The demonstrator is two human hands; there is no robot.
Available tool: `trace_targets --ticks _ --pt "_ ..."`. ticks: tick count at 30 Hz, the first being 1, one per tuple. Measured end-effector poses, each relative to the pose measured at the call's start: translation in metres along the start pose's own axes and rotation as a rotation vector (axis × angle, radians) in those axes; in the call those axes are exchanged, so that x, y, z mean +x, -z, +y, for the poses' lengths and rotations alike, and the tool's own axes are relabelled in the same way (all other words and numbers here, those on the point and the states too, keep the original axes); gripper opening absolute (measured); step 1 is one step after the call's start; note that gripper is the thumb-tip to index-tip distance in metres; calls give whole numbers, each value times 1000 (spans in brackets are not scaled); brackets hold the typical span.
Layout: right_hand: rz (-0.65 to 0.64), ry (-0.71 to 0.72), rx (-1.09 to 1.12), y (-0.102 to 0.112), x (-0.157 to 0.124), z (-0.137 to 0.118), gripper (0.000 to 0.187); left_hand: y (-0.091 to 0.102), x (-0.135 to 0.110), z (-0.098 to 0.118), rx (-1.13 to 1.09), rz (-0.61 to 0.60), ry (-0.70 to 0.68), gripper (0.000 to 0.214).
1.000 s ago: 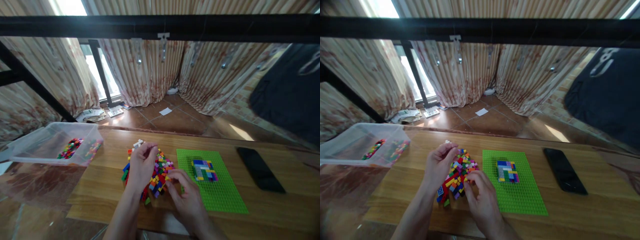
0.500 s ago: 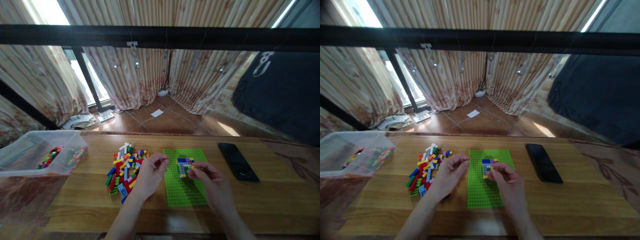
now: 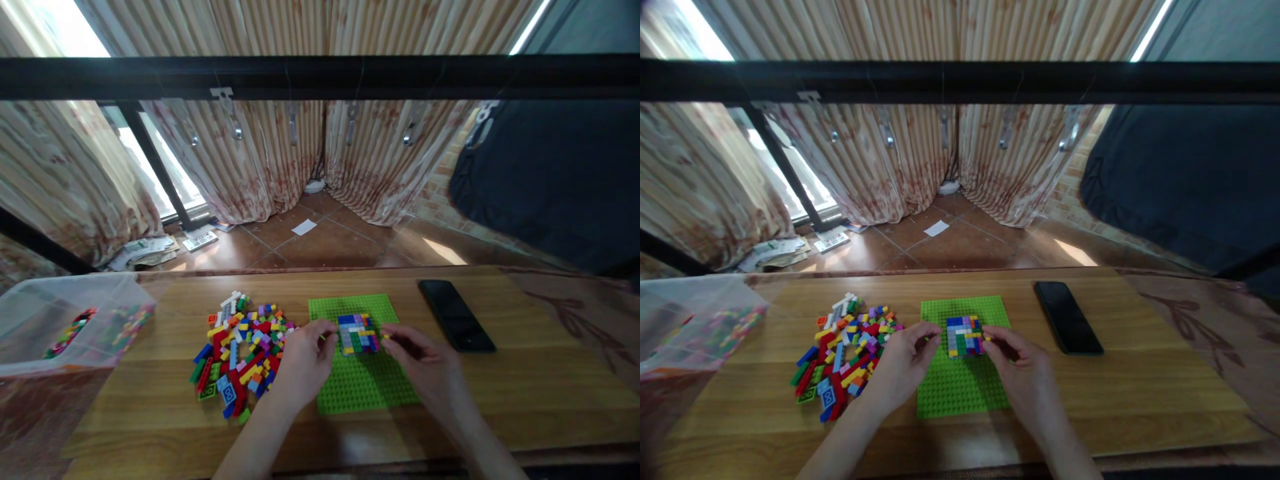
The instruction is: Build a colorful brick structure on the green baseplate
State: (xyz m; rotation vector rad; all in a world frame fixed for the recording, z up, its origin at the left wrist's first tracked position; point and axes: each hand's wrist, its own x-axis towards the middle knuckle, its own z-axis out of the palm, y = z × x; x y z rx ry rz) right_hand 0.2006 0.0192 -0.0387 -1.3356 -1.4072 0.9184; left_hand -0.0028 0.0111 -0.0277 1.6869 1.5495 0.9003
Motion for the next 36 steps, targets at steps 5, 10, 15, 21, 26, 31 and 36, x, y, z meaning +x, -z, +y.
trace_targets --ticks 5,10,15,21,26,31,36 --pt "-137 132 -161 0 -1 2 17 -3 0 -2 81 3 -23 23" --pt "-169 213 -279 1 2 2 16 -3 0 -3 113 0 -49 24" --pt "-190 263 -371 2 0 3 16 -6 -3 -3 131 -23 -74 24" --pt "-212 360 -444 1 2 9 16 -8 -3 0 144 -44 -78 22" --pt "-215 330 -434 -2 3 15 15 -8 -3 -1 166 -51 -75 22" --pt "-221 304 -411 -3 2 16 15 -8 -2 -1 182 -47 -76 23" --pt "-225 258 -374 -5 1 16 14 -8 -3 0 194 -48 -81 23"
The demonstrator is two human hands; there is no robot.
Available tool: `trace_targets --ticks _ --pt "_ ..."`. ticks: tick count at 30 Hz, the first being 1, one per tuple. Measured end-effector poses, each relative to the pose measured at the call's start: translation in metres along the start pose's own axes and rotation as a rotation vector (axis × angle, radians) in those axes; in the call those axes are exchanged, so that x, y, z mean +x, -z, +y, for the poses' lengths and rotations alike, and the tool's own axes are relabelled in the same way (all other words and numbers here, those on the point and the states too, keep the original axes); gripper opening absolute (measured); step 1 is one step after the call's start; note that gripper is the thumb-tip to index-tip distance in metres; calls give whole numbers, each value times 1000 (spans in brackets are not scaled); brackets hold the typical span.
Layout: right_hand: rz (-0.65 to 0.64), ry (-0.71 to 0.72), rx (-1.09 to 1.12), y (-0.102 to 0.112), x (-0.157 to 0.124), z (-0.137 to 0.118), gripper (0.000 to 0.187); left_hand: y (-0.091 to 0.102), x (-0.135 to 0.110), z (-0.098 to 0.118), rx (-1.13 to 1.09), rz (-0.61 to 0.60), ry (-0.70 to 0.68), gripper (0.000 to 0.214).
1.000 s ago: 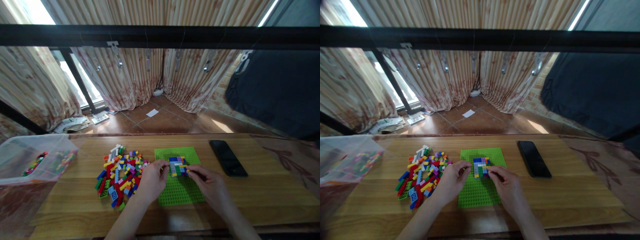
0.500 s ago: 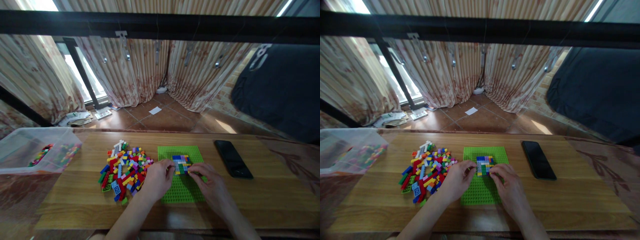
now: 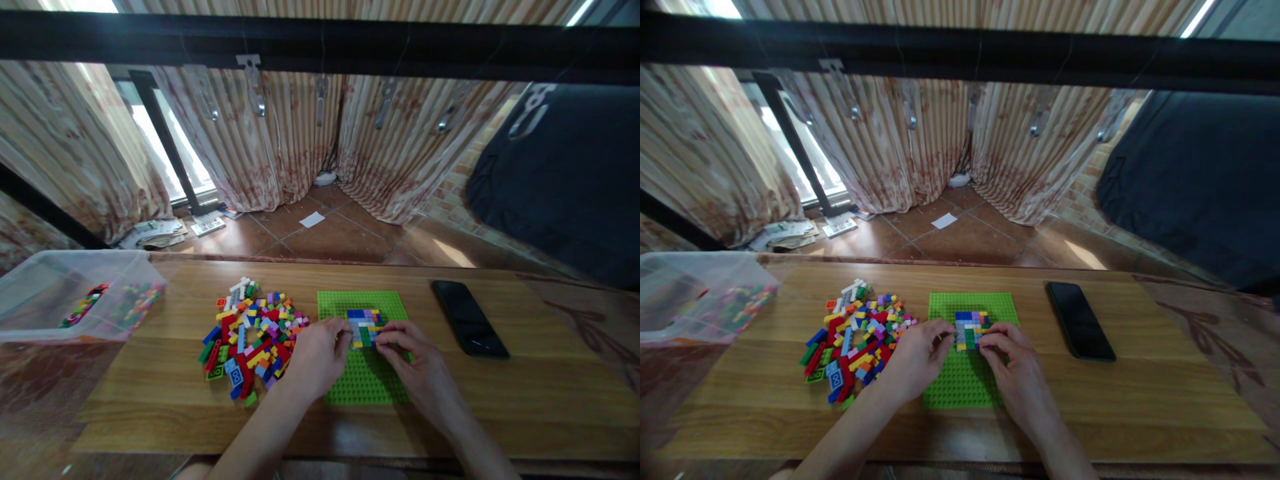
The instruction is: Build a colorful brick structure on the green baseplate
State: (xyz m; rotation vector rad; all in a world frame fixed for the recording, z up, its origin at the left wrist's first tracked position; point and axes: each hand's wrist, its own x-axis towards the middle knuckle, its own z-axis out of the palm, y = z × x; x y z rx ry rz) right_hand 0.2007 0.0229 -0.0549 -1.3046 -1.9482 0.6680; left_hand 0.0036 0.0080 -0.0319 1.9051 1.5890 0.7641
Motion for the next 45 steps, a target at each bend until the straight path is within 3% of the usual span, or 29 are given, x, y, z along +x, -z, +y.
trace_targets --ticks 13,19,24,29,37,45 --pt "111 -179 247 -16 1 5 12 -3 -1 -1 10 -13 18 22" --pt "157 -188 253 -23 5 1 13 -3 -1 -2 37 -24 24 21" --pt "147 -187 296 -11 9 2 13 -3 0 -3 66 -26 43 21" --pt "300 -286 336 6 16 12 23 -5 3 -4 32 38 73 21" --pt "125 -266 345 -4 10 3 29 -16 6 -9 -4 110 56 26" --pt "69 -299 227 -5 13 1 35 -16 4 -4 -4 45 13 53"
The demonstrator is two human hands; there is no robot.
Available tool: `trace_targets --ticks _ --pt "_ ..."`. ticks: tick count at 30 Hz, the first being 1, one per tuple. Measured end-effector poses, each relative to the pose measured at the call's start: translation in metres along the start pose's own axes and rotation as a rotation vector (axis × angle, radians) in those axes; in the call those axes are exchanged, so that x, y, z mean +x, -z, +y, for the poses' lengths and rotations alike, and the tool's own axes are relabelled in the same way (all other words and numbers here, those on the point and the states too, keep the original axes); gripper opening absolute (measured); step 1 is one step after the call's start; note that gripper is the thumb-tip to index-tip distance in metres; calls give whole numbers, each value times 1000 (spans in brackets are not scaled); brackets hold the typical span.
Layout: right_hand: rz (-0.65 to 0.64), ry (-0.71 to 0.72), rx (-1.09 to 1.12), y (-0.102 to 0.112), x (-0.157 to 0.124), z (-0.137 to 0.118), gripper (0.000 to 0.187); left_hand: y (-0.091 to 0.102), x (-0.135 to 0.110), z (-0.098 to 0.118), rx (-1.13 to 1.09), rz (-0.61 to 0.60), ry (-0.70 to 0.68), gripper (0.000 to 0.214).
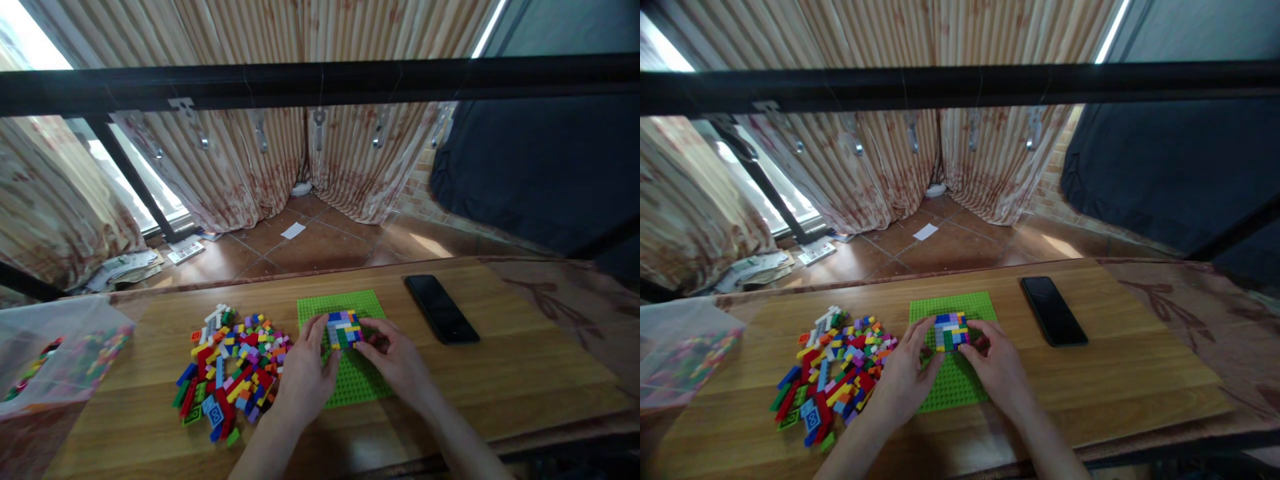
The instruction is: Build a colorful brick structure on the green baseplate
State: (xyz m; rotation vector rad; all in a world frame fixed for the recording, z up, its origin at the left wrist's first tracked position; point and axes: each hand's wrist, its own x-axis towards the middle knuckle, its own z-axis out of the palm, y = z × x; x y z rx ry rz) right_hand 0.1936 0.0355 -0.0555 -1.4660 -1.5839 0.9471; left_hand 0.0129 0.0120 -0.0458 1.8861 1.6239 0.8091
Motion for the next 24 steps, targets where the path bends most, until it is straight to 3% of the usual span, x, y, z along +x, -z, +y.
trace_targets --ticks 11,17,22,24 --pt "-22 -104 95 -8 7 18 37 -2 -3 1 89 -29 -47 49" --pt "-3 -120 105 -9 8 9 33 -1 -3 2 88 -27 -65 49" --pt "-70 -127 171 -3 10 6 37 0 -3 0 33 -27 -56 45" --pt "-32 -155 207 1 10 6 39 1 -2 0 -6 -20 -36 45"
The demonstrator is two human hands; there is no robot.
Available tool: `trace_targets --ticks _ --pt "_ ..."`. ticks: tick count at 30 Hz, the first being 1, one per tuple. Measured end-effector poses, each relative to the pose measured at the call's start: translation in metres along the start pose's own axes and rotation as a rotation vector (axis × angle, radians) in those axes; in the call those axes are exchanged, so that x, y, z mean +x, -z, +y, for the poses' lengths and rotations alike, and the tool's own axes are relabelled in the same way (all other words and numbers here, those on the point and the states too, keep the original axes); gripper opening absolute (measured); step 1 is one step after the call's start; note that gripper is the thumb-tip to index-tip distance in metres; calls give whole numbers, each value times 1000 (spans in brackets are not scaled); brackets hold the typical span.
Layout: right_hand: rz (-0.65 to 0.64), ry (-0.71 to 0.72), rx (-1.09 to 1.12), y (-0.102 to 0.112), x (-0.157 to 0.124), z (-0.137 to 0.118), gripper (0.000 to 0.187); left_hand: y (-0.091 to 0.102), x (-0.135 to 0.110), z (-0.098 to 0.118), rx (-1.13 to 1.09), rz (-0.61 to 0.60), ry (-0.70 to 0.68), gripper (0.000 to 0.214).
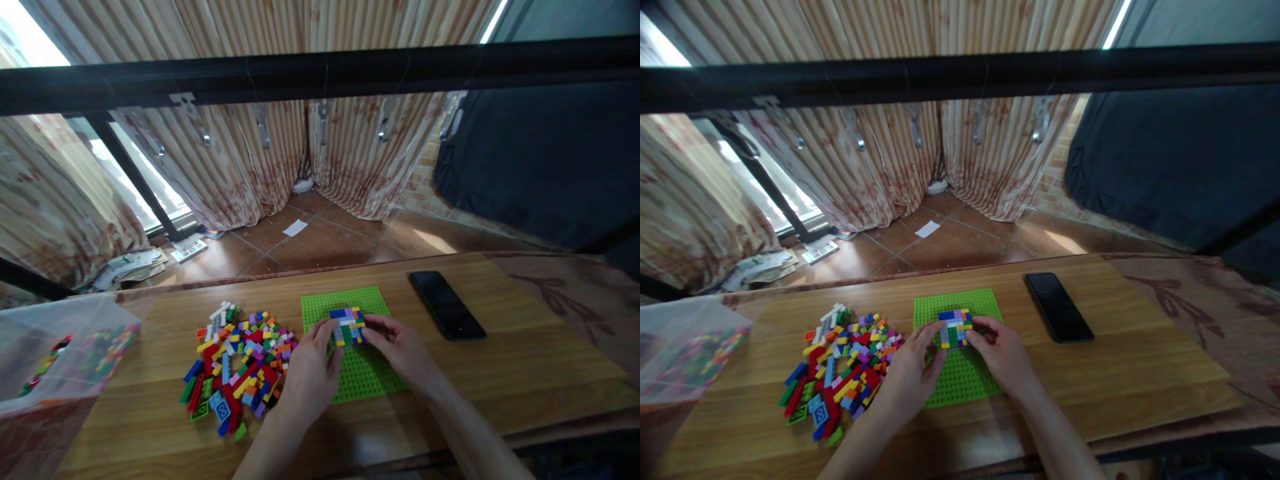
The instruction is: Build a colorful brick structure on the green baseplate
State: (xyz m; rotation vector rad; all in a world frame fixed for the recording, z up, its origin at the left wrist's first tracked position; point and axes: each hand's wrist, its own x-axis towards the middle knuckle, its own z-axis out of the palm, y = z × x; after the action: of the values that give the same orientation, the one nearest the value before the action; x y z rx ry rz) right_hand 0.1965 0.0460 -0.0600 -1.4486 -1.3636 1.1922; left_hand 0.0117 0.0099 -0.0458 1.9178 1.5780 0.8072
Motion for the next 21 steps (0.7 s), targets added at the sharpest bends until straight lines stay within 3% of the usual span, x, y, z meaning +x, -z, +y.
trace_targets --ticks 4,9,16,21 --pt "164 71 -22 1 0 1 38 -1 3 -1 -82 15 80 47" --pt "83 185 -107 -8 -2 3 36 -6 2 -3 -222 17 93 52" --pt "147 109 -167 -7 -11 1 40 -5 -3 -9 -390 -1 166 50" --pt "213 339 -361 -4 -16 -10 36 12 2 -14 -418 101 217 41"
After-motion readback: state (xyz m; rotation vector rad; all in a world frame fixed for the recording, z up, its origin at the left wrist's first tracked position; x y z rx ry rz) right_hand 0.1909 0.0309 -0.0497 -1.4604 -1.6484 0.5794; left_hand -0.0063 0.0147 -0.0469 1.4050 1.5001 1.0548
